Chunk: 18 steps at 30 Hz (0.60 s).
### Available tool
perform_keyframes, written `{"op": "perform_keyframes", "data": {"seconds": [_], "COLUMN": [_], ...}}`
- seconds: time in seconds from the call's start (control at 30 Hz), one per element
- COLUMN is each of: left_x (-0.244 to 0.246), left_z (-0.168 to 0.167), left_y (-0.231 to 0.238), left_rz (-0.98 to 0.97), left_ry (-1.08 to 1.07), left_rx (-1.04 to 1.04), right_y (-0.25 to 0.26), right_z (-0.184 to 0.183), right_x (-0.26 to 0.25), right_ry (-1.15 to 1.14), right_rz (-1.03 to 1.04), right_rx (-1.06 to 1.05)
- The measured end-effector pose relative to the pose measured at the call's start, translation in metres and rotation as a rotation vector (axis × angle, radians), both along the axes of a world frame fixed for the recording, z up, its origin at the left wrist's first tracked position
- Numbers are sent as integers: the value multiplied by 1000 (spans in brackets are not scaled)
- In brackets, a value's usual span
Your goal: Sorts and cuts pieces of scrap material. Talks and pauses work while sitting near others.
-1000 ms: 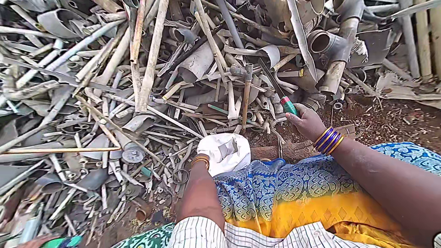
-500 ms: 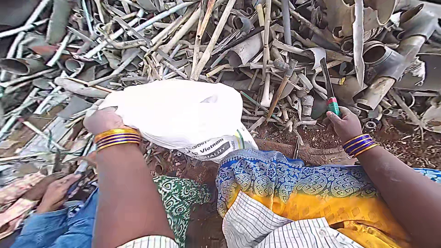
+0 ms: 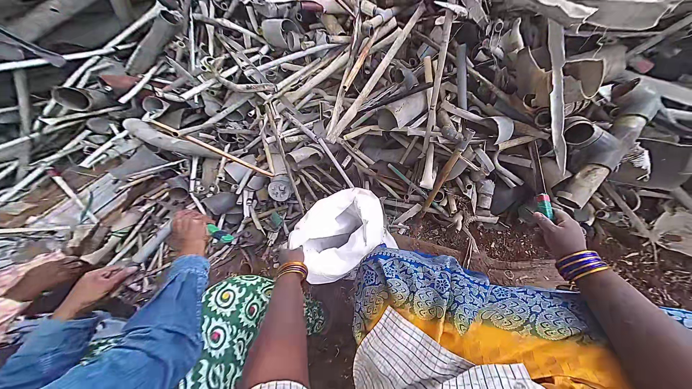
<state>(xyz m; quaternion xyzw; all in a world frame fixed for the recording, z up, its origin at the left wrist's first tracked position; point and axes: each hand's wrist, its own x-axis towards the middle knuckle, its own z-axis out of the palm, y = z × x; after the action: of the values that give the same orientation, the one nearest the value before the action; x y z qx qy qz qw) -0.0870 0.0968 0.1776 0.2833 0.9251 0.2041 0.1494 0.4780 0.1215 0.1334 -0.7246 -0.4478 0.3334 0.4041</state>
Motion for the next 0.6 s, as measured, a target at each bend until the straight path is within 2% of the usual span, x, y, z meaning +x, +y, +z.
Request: {"op": "perform_keyframes", "data": {"seconds": [0.13, 0.27, 0.43, 0.53, 0.6], "left_x": [-4, 0, 5, -9, -38], "left_z": [65, 136, 216, 238, 241], "left_y": [31, 60, 59, 51, 56], "left_rz": [-175, -336, -597, -666, -683], "left_ry": [94, 129, 179, 211, 233], "left_rx": [247, 467, 415, 371, 348], "right_y": [4, 2, 1, -3, -4], "right_z": [-6, -9, -19, -25, -36], "right_x": [1, 6, 15, 18, 25], "right_ry": [51, 3, -42, -75, -91], "right_rz": [-35, -27, -25, -32, -42], "right_rx": [-7, 16, 46, 25, 14]}}
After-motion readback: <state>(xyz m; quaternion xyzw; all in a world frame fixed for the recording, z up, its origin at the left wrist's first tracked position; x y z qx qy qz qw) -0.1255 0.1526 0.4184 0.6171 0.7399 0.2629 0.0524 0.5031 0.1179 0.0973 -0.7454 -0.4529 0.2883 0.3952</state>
